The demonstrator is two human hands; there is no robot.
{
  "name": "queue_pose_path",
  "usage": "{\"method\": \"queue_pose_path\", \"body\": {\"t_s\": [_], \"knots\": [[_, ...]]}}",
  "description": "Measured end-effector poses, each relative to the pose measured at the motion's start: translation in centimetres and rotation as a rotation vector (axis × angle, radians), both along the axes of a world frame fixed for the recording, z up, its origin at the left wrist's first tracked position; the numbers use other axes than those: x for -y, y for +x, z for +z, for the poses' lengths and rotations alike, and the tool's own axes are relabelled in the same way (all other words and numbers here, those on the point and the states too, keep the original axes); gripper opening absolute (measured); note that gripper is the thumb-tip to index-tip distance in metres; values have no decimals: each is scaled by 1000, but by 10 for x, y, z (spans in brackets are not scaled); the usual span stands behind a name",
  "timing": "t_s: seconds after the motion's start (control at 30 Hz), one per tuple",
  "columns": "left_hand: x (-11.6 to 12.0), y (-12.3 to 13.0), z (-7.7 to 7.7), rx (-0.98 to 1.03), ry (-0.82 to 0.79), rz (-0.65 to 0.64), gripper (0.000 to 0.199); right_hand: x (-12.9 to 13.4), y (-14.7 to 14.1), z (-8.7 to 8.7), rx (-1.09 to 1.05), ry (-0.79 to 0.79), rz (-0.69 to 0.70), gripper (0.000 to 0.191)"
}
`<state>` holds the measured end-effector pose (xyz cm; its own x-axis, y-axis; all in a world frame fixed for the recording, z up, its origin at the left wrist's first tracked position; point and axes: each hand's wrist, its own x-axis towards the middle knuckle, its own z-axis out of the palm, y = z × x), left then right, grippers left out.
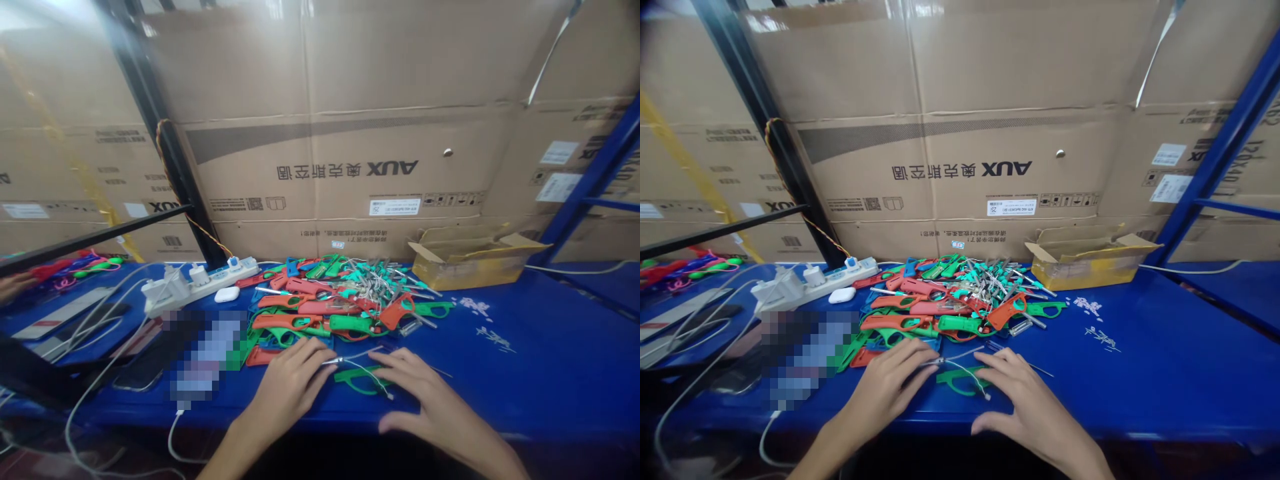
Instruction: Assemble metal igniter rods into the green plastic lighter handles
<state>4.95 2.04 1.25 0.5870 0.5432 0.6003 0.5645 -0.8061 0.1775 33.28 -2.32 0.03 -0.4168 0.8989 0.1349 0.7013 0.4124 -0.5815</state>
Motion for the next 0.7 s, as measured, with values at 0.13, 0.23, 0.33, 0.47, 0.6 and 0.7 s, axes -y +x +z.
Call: {"method": "queue_pose_path", "body": {"t_s": [0.13,0.23,0.33,0.47,0.6,0.7], "knots": [[0,0,2,-65,-57,-40,21,0,0,-3,-17,26,-24,48],[0,-1,2,-96,-60,-63,17,0,-1,-4,-48,37,-36,33],[2,-1,3,-108,-66,-82,16,0,-1,-3,-85,34,-38,25],[5,-1,4,-137,-121,-97,13,0,-2,-2,-108,53,-36,20],[4,-2,2,-157,-142,-113,13,0,-3,-5,-109,63,-40,21],[1,-2,-2,-151,-118,-114,13,-1,-2,-7,-118,75,-62,22]]}}
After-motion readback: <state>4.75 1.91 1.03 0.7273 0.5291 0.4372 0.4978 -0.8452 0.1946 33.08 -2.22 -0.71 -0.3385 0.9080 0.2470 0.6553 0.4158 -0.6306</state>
